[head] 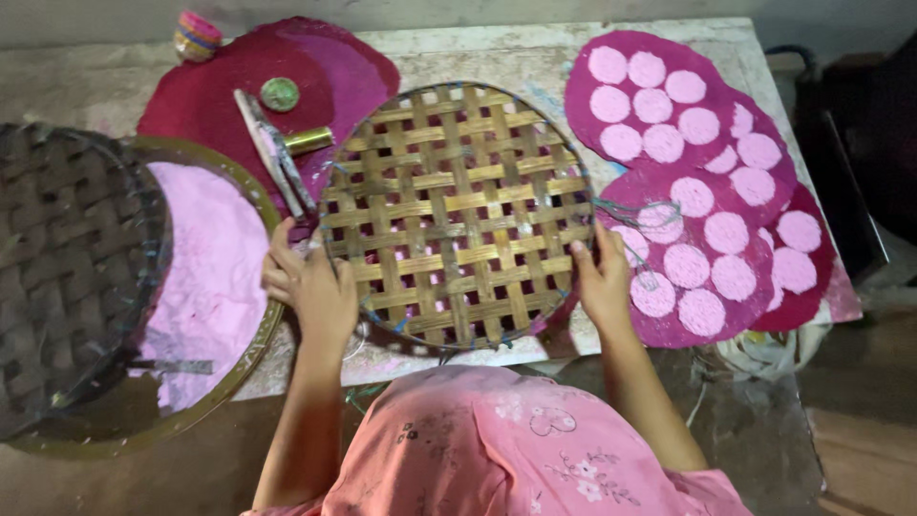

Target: The person makes pink rice cakes at a work table. They stack magenta mats of formed cakes, cover them with a woven bamboo tray, then scoop pink batter from a basin into a handheld extruder press and squeeze round batter discs onto a mat, placing a small ring around each disc as they work.

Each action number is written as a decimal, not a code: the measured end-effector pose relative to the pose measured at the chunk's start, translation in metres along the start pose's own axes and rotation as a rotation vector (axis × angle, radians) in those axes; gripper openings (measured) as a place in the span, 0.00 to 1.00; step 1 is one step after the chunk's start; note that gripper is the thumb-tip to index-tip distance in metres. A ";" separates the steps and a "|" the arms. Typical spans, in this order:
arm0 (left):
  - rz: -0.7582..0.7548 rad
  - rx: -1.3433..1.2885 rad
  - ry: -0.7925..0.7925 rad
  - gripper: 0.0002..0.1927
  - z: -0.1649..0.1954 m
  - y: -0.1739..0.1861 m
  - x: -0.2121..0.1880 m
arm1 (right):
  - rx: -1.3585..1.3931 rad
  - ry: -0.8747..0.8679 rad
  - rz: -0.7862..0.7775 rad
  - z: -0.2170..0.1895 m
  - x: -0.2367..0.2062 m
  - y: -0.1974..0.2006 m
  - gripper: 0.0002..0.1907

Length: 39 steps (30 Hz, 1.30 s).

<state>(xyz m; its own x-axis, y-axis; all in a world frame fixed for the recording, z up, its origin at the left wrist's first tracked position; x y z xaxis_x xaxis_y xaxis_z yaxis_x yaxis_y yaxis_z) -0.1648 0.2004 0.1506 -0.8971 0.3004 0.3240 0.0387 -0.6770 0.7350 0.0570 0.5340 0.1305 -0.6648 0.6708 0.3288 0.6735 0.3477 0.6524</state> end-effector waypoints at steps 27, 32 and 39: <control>-0.908 -0.230 -0.675 0.18 0.351 -0.344 0.045 | 0.419 -0.790 0.497 0.335 -0.130 0.152 0.16; -1.042 0.335 -0.658 0.19 0.345 -0.464 0.043 | 0.506 -0.725 0.531 0.333 -0.134 0.132 0.20; -0.963 0.127 -0.004 0.28 0.332 -0.468 0.036 | -0.022 -0.674 0.454 0.338 -0.136 0.133 0.10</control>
<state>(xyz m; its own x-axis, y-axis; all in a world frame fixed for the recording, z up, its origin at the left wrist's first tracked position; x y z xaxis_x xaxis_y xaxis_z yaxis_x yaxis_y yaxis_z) -0.0691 0.7512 0.0167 -0.5677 0.6904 -0.4485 -0.6640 -0.0618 0.7452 0.3464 0.7101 -0.0582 0.0137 0.9961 0.0871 0.8194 -0.0611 0.5700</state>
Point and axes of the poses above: each hand's wrist, its own x-axis towards the middle knuckle, its own y-axis out of the back of the hand, z = x × y, the point moved 3 cm from there along x, towards the middle knuckle, and after that the axes turned 6 degrees about -x, right-handed, at the moved point
